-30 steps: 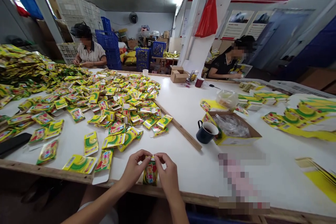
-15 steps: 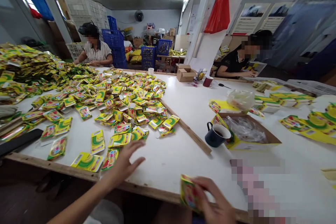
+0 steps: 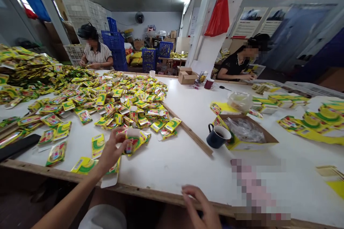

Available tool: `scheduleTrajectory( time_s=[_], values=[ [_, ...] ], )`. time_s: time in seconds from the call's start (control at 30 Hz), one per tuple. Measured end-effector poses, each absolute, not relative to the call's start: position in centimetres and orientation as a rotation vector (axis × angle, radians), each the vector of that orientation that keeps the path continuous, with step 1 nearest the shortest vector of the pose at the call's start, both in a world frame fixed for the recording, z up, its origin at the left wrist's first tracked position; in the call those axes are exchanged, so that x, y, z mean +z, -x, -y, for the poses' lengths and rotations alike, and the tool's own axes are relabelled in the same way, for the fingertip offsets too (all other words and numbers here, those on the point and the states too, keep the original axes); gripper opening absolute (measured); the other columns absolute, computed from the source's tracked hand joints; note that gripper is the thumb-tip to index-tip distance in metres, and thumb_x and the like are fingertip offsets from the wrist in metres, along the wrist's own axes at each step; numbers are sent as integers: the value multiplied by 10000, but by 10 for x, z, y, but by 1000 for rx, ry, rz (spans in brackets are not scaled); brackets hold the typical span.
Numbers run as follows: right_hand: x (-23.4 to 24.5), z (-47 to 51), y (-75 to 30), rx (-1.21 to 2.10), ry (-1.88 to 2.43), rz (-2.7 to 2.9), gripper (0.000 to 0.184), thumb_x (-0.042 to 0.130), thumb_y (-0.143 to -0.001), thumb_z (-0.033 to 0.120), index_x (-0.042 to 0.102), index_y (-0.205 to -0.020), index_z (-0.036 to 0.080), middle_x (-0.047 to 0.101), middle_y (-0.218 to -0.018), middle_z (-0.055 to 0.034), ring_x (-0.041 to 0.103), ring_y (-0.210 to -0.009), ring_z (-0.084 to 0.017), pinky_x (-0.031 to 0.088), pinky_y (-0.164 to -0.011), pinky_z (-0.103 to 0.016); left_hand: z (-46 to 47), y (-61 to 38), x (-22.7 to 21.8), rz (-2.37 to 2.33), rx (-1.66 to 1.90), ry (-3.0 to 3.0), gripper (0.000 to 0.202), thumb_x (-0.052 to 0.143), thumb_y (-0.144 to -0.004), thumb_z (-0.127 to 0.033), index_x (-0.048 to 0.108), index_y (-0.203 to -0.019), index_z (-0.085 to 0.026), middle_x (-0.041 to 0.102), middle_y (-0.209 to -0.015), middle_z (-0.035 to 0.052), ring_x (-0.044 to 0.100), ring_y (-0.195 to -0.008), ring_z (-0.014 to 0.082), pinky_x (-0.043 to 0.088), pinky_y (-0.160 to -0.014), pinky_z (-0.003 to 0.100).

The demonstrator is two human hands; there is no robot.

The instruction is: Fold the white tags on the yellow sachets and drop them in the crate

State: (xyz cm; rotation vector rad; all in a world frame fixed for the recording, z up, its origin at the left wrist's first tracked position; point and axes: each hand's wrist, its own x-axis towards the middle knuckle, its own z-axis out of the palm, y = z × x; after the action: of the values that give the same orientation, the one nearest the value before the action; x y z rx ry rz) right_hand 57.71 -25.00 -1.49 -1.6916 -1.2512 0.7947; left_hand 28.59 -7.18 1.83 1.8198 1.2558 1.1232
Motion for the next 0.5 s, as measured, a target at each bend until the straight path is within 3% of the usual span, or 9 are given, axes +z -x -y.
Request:
scheduleTrajectory(
  time_s=[0.13, 0.23, 0.3, 0.5],
  values=[
    [-21, 204, -529, 795, 1399, 1153, 253, 612, -812, 454, 654, -906, 223, 685, -1101, -99, 634, -1049, -258, 497, -928, -347, 110, -329, -5, -844, 1030, -1586, 257, 503, -900, -292, 468, -1149, -238, 672, -1030, 49, 653, -905, 195, 523, -767, 295],
    [-36, 185, -512, 858, 1308, 1123, 284, 629, -811, 410, 618, -1016, 213, 685, -1063, -96, 657, -986, -249, 523, -881, -366, 123, -346, -27, -795, 976, -1546, 182, 526, -892, -299, 604, -1014, -189, 679, -1012, 72, 639, -943, 217, 511, -805, 300],
    [-42, 180, -508, 870, 1313, 1125, 262, 633, -806, 396, 623, -983, 203, 694, -1000, -88, 668, -926, -243, 539, -835, -356, 122, -348, -35, -791, 973, -1506, 185, 554, -879, -310, 640, -963, -170, 692, -961, 75, 641, -916, 223, 508, -809, 308],
    [-42, 174, -507, 848, 1349, 1183, 299, 631, -811, 365, 610, -1064, 208, 700, -965, -65, 665, -857, -220, 541, -771, -317, 113, -340, -42, -744, 908, -1391, 233, 636, -825, -301, 652, -1015, -167, 702, -996, 83, 653, -948, 235, 506, -854, 335]
  ],
)
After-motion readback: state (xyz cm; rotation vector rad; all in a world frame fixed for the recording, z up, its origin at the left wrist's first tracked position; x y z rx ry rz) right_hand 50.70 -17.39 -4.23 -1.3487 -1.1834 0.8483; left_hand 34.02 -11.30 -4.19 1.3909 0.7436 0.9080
